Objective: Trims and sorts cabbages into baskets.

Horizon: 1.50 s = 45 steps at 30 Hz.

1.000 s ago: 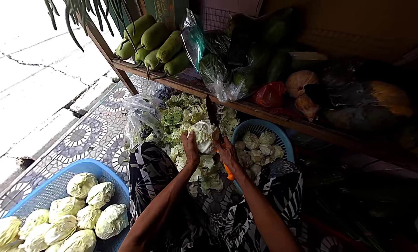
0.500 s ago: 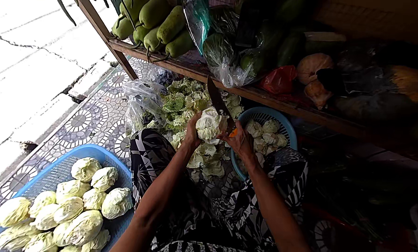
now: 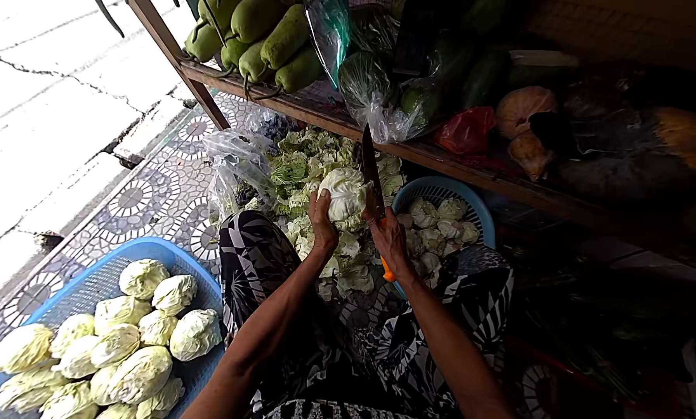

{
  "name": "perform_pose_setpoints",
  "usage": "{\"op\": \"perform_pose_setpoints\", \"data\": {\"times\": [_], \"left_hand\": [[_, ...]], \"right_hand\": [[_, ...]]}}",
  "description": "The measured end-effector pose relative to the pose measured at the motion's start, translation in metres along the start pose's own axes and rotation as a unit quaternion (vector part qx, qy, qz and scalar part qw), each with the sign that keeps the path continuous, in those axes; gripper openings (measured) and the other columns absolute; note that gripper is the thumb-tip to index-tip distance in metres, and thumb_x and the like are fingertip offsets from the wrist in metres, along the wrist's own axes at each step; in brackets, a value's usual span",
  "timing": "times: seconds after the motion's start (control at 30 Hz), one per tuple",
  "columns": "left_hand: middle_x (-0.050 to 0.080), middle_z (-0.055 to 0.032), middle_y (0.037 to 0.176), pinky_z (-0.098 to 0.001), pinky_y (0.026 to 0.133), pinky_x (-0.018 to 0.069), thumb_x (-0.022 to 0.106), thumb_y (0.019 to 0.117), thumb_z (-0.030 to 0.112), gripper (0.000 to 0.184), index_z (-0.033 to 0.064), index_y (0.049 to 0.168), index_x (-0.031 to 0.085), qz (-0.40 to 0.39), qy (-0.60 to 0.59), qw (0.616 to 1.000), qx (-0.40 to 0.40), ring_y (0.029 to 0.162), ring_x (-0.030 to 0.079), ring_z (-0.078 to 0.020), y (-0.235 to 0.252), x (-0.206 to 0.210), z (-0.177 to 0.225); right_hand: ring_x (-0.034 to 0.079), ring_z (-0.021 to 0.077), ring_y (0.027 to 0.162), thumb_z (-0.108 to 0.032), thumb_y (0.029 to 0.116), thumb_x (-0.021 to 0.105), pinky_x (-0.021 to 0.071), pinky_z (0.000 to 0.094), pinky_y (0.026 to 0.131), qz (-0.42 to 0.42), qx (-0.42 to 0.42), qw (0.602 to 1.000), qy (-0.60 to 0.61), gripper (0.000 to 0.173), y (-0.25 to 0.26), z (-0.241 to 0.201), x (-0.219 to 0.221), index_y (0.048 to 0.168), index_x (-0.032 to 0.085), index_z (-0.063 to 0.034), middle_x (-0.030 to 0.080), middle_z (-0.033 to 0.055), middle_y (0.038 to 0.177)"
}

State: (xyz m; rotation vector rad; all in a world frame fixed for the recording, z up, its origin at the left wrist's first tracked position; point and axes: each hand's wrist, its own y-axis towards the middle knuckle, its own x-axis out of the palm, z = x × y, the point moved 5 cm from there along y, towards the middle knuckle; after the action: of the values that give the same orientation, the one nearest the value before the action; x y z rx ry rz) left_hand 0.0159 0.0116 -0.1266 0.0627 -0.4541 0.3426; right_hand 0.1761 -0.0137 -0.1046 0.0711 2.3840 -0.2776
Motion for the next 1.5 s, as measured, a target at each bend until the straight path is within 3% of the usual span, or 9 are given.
{"op": "perform_pose_setpoints", "data": {"times": [0.27, 0.4, 0.57, 0.67, 0.77, 0.87, 1.03, 1.23, 1.5], "left_hand": [[0.068, -0.0026, 0.104, -0.0337, 0.08, 0.0569, 0.04, 0.1086, 0.042, 0.04, 0.0132, 0.128, 0.059, -0.051, -0.009, 0.975, -0.216, 0.09, 0.066, -0.0114, 0.004, 0.0, 0.0], [0.069, -0.0061, 0.108, -0.0399, 0.083, 0.059, 0.043, 0.1078, 0.042, 0.037, 0.0136, 0.125, 0.06, -0.01, -0.146, 0.962, -0.231, 0.096, 0.069, -0.0178, 0.007, -0.003, -0.014], [0.069, -0.0077, 0.108, -0.0424, 0.084, 0.0582, 0.038, 0.1084, 0.043, 0.039, 0.014, 0.125, 0.059, -0.003, -0.195, 0.957, -0.217, 0.098, 0.069, -0.02, 0.012, -0.005, -0.012], [0.069, -0.0078, 0.107, -0.0414, 0.084, 0.0584, 0.037, 0.1091, 0.042, 0.039, 0.0131, 0.124, 0.059, -0.012, -0.198, 0.959, -0.203, 0.098, 0.069, -0.0195, 0.014, -0.006, -0.01], [0.07, -0.0051, 0.104, -0.0367, 0.084, 0.0587, 0.038, 0.1095, 0.039, 0.036, 0.0124, 0.121, 0.06, -0.032, -0.143, 0.974, -0.173, 0.095, 0.069, -0.015, 0.015, -0.01, -0.004], [0.064, -0.0024, 0.126, -0.0362, 0.094, 0.0544, 0.048, 0.1029, 0.047, 0.049, 0.0158, 0.139, 0.052, -0.125, 0.021, 0.987, -0.097, 0.111, 0.063, -0.0119, 0.008, -0.009, 0.004], [0.017, -0.0123, 0.168, -0.0478, 0.121, 0.0282, 0.033, 0.1049, 0.061, 0.081, 0.0093, 0.163, 0.009, -0.185, -0.006, 0.979, -0.088, 0.153, 0.024, -0.0238, -0.004, -0.005, 0.005], [0.066, -0.0151, 0.129, -0.0317, 0.093, 0.0575, 0.007, 0.1039, 0.066, 0.08, 0.0069, 0.149, 0.037, -0.101, -0.164, 0.955, -0.224, 0.111, 0.07, -0.0218, -0.007, -0.02, 0.008], [0.057, -0.0082, 0.135, -0.0415, 0.091, 0.0547, 0.032, 0.105, 0.062, 0.065, 0.017, 0.15, 0.041, -0.16, 0.131, 0.956, -0.21, 0.111, 0.063, -0.021, -0.02, -0.047, 0.006]], "right_hand": [[0.068, 0.0397, 0.077, -0.057, 0.0961, 0.061, 0.0515, 0.0583, 0.074, 0.036, -0.119, 0.991, -0.044, 0.068, 0.003, 0.002, -0.004, 0.104, 0.068, 0.0106, 0.067, 0.0236, 0.078], [0.048, 0.0093, 0.047, -0.042, 0.1074, 0.048, 0.0472, 0.026, 0.05, 0.006, -0.02, 0.975, 0.221, 0.043, 0.01, 0.008, -0.01, 0.095, 0.059, -0.0018, 0.048, 0.001, 0.06], [0.065, 0.0473, 0.098, -0.06, 0.1058, 0.037, 0.046, 0.0658, 0.089, 0.035, 0.024, 0.999, -0.02, 0.072, 0.028, 0.027, -0.052, 0.131, 0.06, 0.0044, 0.067, 0.0312, 0.106], [0.064, 0.0341, 0.075, -0.057, 0.1043, 0.046, 0.0532, 0.0519, 0.072, 0.008, 0.027, 0.998, 0.05, 0.062, 0.034, 0.041, -0.05, 0.134, 0.056, -0.0033, 0.065, 0.0231, 0.094], [0.051, 0.0099, 0.053, -0.045, 0.1068, 0.048, 0.0494, 0.0239, 0.049, -0.058, 0.047, 0.941, 0.329, 0.049, 0.032, 0.045, -0.02, 0.142, 0.047, -0.012, 0.056, 0.0043, 0.083], [0.062, 0.0205, 0.075, -0.052, 0.1076, 0.037, 0.0563, 0.0375, 0.066, -0.118, 0.08, 0.864, 0.484, 0.057, 0.028, 0.046, 0.012, 0.151, 0.04, -0.0153, 0.06, 0.0138, 0.117], [0.07, 0.0102, 0.088, -0.065, 0.1036, 0.028, 0.0599, 0.0288, 0.074, -0.08, 0.043, 0.77, 0.631, 0.063, 0.024, 0.05, 0.035, 0.128, 0.056, -0.013, 0.071, 0.002, 0.099], [0.069, 0.0139, 0.1, -0.051, 0.1096, 0.014, 0.0595, 0.0357, 0.084, -0.011, 0.048, 0.701, 0.712, 0.058, 0.009, 0.06, 0.059, 0.128, 0.056, -0.0169, 0.07, 0.0037, 0.107], [0.068, 0.0166, 0.103, -0.056, 0.1079, 0.014, 0.0589, 0.0395, 0.086, -0.002, 0.063, 0.661, 0.748, 0.061, 0.0, 0.072, 0.086, 0.13, 0.055, -0.0179, 0.069, 0.0047, 0.11]]}}
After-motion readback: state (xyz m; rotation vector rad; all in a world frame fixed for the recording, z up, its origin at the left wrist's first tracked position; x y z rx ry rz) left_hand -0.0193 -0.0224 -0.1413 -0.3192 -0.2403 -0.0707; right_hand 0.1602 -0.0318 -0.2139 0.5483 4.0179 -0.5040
